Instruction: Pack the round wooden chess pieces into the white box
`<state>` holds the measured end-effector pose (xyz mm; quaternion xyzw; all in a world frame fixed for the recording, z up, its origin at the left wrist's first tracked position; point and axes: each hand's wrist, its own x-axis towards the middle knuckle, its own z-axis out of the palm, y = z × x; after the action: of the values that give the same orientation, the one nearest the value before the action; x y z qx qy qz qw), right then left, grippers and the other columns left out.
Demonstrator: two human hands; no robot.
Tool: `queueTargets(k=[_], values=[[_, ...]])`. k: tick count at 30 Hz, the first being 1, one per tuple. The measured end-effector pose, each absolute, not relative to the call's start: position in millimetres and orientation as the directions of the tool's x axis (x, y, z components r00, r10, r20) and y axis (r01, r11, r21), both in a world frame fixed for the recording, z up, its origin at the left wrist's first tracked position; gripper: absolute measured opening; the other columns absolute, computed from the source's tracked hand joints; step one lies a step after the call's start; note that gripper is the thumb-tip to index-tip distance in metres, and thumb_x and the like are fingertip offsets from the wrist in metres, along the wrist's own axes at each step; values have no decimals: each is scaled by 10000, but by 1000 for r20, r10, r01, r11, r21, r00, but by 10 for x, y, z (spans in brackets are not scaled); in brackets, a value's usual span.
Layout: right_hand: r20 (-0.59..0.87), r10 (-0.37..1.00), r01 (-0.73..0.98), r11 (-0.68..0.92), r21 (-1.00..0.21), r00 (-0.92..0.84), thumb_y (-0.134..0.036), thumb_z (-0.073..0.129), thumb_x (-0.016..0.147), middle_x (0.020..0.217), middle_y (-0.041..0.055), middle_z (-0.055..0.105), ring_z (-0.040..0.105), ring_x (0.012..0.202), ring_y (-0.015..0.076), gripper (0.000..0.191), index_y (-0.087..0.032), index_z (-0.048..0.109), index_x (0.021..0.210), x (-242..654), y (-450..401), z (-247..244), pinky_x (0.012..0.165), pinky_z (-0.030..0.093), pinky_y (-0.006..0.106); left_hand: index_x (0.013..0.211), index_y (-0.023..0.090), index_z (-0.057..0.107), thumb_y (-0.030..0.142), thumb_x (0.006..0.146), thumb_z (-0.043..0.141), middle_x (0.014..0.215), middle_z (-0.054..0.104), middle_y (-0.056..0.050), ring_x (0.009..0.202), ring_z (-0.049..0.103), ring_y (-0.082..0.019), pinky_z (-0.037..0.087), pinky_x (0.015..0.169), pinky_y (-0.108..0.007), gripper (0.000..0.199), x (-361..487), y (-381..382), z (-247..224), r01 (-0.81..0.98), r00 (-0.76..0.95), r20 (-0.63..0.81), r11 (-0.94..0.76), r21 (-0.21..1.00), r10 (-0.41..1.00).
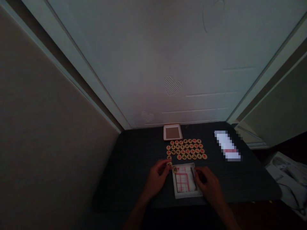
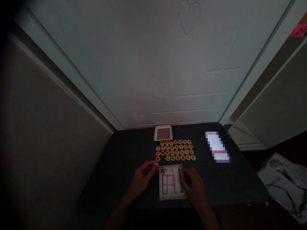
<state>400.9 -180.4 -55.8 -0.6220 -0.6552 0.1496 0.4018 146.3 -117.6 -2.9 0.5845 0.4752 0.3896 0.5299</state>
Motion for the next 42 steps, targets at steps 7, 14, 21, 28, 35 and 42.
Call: queueTargets(k=[7, 14, 21, 28, 35, 42], values=[[347, 932, 693, 184, -697, 103, -344, 567, 979, 849, 38, 694, 678, 742, 177, 179, -228, 689, 1040, 3989, -1808, -511, 688, 551, 279, 1130, 216, 729, 364, 910, 695, 1161, 728, -80, 1064, 716, -237, 591, 939, -366, 267, 1487, -1182, -24, 117, 242, -48, 19, 993, 969], [343, 934, 692, 180, -699, 103, -346, 565, 982, 845, 39, 693, 677, 736, 179, 188, -227, 690, 1055, 3993, -1803, -532, 689, 553, 284, 984, 222, 769, 372, 887, 727, 1027, 768, -52, 959, 740, -228, 600, 882, -349, 183, 1480, -1209, 25, 287, 185, 44, -97, 953, 982], [348, 932, 699, 183, -691, 100, -352, 570, 975, 830, 36, 692, 677, 722, 177, 186, -230, 695, 1040, 4001, -1793, -539, 675, 558, 277, 961, 248, 771, 326, 888, 740, 922, 797, -6, 819, 753, -198, 612, 794, -316, 111, 1571, -1269, 44, 411, 236, 116, -207, 888, 965], [346, 933, 684, 192, -703, 94, -359, 553, 982, 837, 34, 694, 687, 725, 173, 205, -229, 693, 1055, 3997, -1799, -538, 677, 564, 273, 1169, 282, 720, 242, 1027, 553, 1189, 757, -13, 1089, 689, -192, 503, 1025, -359, 223, 1641, -1314, 90, 435, 582, 247, -553, 711, 775], [362, 927, 689, 197, -697, 102, -387, 545, 989, 836, 43, 698, 686, 708, 177, 233, -225, 699, 1054, 3998, -1794, -518, 669, 570, 282, 1011, 282, 739, 327, 978, 658, 1011, 785, -13, 993, 641, -246, 428, 936, -435, 98, 1701, -1217, 125, 610, 618, 171, -606, 511, 767], [354, 930, 674, 198, -711, 100, -390, 537, 991, 839, 45, 695, 681, 724, 178, 234, -228, 695, 1054, 3988, -1797, -498, 681, 571, 282, 1050, 265, 732, 281, 967, 663, 1081, 707, -39, 1067, 588, -245, 412, 953, -418, 109, 1716, -1171, 73, 662, 557, 183, -566, 492, 810]])
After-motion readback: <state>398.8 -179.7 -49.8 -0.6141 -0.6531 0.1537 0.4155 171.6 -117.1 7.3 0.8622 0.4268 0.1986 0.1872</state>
